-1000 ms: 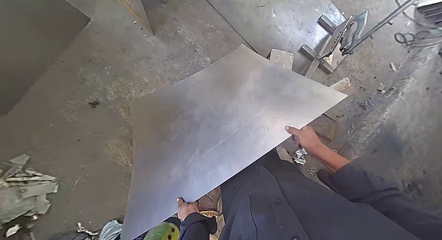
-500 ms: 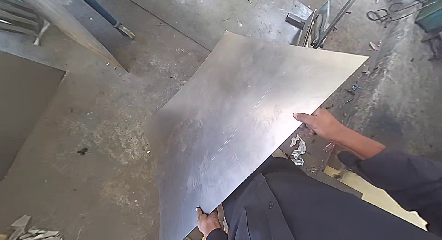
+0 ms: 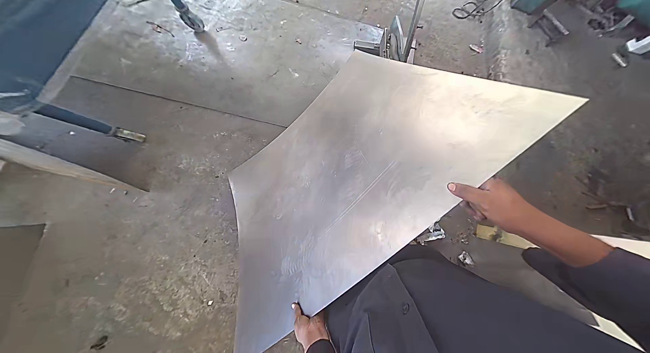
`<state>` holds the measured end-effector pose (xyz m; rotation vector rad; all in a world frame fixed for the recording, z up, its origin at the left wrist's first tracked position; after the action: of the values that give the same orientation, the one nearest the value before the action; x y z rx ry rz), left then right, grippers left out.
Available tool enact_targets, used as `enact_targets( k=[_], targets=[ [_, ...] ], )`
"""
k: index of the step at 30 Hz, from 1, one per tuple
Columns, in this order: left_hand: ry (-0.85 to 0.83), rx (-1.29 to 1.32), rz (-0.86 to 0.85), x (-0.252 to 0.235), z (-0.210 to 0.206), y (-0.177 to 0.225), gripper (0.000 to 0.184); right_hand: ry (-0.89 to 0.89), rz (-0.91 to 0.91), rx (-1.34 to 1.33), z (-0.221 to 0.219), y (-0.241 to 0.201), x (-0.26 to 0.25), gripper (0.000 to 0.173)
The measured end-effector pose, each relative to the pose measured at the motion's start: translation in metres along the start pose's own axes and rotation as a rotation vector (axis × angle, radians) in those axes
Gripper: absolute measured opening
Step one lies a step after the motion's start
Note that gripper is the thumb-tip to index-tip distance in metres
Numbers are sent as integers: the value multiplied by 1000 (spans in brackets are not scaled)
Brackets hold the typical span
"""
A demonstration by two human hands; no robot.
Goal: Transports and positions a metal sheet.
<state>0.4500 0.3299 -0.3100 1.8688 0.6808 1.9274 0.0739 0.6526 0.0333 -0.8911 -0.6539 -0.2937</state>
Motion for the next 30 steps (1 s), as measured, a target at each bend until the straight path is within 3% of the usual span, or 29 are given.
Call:
enact_targets(
  k=[8,13,18,23,30],
  targets=[
    [-124,-162,-31,-51,-81,41,40,220,-119,-273,-1,81,20,14],
    [-196,-251,9,-91,-87,59,41,303,-280,-391,-42,147,33,15],
    [-231,-295,67,-126,-90,90,43,329,-287,-582,-89,195,45,13],
    [-271,-311,178,-134,-103,88,41,321,-321,-691,-102,247,24,10],
    [-215,-364,209,-149,-124,58,35,334,-574,-847,-140,381,-47,16]
  ],
)
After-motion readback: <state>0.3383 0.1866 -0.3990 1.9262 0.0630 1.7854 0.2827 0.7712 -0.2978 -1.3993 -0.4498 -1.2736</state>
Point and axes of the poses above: each hand's wrist, its own x-axis away from the middle knuckle, its own z-axis out of the back of the hand, y = z × x, the point moved 5 cm from there along -x, towards the middle knuckle, and after that the axes turned 4 degrees about -y, right-handed, at the moved point
